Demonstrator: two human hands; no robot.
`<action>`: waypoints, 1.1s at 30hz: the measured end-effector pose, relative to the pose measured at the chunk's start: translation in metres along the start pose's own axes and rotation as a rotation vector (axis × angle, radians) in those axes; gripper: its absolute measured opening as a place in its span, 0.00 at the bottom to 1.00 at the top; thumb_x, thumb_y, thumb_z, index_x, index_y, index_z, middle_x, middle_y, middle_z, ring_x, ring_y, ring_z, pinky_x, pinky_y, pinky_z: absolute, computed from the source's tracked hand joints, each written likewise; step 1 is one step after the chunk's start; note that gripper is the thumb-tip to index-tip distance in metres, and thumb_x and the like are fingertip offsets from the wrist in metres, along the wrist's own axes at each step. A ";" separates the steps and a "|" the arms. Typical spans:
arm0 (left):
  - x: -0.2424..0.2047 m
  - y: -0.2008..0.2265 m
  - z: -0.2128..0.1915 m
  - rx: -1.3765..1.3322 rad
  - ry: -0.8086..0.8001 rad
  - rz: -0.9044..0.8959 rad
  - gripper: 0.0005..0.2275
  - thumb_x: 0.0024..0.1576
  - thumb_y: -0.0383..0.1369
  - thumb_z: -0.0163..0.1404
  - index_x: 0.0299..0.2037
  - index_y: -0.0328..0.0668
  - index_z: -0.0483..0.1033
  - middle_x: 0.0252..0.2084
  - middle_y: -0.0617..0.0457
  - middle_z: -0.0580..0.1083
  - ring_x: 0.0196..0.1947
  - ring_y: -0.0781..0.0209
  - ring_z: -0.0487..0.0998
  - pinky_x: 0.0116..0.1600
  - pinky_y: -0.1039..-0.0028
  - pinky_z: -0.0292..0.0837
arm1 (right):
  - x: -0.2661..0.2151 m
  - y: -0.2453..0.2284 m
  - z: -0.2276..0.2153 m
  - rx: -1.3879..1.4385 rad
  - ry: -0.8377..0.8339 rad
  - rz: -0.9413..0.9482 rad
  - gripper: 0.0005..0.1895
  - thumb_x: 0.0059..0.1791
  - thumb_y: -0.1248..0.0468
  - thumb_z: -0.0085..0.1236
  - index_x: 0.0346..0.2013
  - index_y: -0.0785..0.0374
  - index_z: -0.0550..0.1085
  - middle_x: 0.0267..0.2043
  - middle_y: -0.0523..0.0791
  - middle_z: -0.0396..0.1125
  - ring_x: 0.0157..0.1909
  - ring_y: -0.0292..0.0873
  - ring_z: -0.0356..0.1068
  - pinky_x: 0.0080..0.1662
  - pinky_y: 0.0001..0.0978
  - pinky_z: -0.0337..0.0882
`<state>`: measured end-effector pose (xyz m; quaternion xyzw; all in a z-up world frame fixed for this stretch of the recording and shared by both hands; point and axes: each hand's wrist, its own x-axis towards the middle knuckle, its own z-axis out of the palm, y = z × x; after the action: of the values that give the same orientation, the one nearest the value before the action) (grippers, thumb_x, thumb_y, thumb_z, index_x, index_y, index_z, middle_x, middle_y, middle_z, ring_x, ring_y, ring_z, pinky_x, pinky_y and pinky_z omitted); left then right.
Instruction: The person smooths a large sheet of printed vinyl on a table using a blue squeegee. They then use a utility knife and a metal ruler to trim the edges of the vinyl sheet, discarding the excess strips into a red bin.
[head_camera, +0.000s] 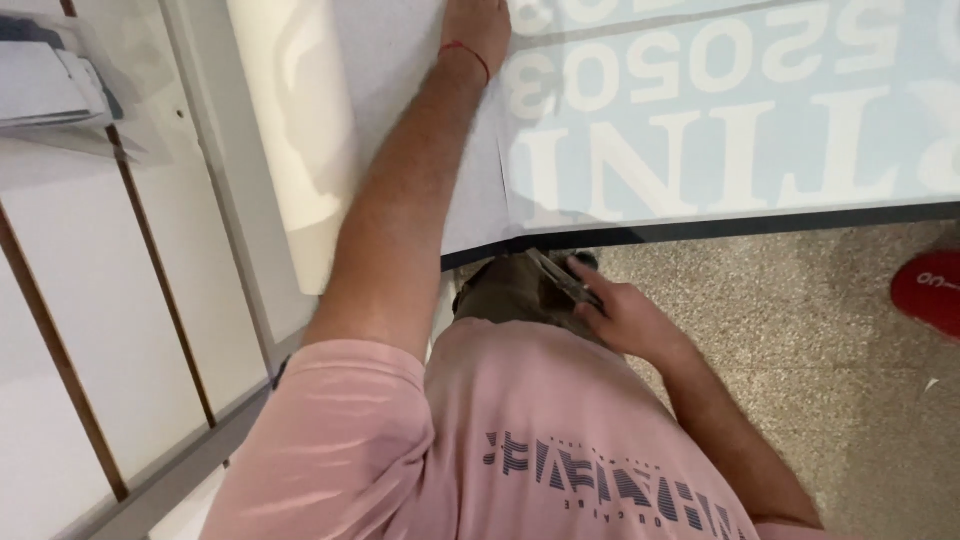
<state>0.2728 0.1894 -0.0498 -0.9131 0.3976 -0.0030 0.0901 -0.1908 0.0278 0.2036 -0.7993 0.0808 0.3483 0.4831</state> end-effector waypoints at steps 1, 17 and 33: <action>0.003 0.014 0.007 -0.012 0.064 -0.039 0.15 0.70 0.26 0.42 0.56 0.38 0.84 0.55 0.38 0.84 0.61 0.34 0.82 0.70 0.31 0.57 | -0.008 -0.004 -0.014 0.047 0.021 0.028 0.42 0.56 0.68 0.55 0.87 0.53 0.58 0.52 0.59 0.82 0.53 0.60 0.85 0.55 0.60 0.82; -0.112 0.190 -0.103 -0.502 -0.203 -0.550 0.38 0.76 0.54 0.43 0.87 0.34 0.49 0.90 0.34 0.44 0.90 0.33 0.38 0.90 0.42 0.27 | 0.139 0.017 -0.199 -0.510 0.548 -0.488 0.16 0.61 0.61 0.70 0.64 0.46 0.87 0.51 0.41 0.81 0.53 0.53 0.80 0.59 0.48 0.76; -0.101 0.206 -0.077 -0.453 0.023 -0.702 0.42 0.64 0.58 0.49 0.85 0.43 0.58 0.90 0.38 0.47 0.90 0.37 0.46 0.80 0.41 0.64 | 0.457 -0.105 -0.290 -1.325 0.053 -1.347 0.26 0.52 0.66 0.69 0.59 0.31 0.86 0.52 0.31 0.80 0.49 0.43 0.71 0.45 0.38 0.65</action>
<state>0.0488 0.1127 -0.0015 -0.9899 0.0536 0.0439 -0.1238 0.3370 -0.0627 0.0734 -0.7971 -0.6013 -0.0473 0.0282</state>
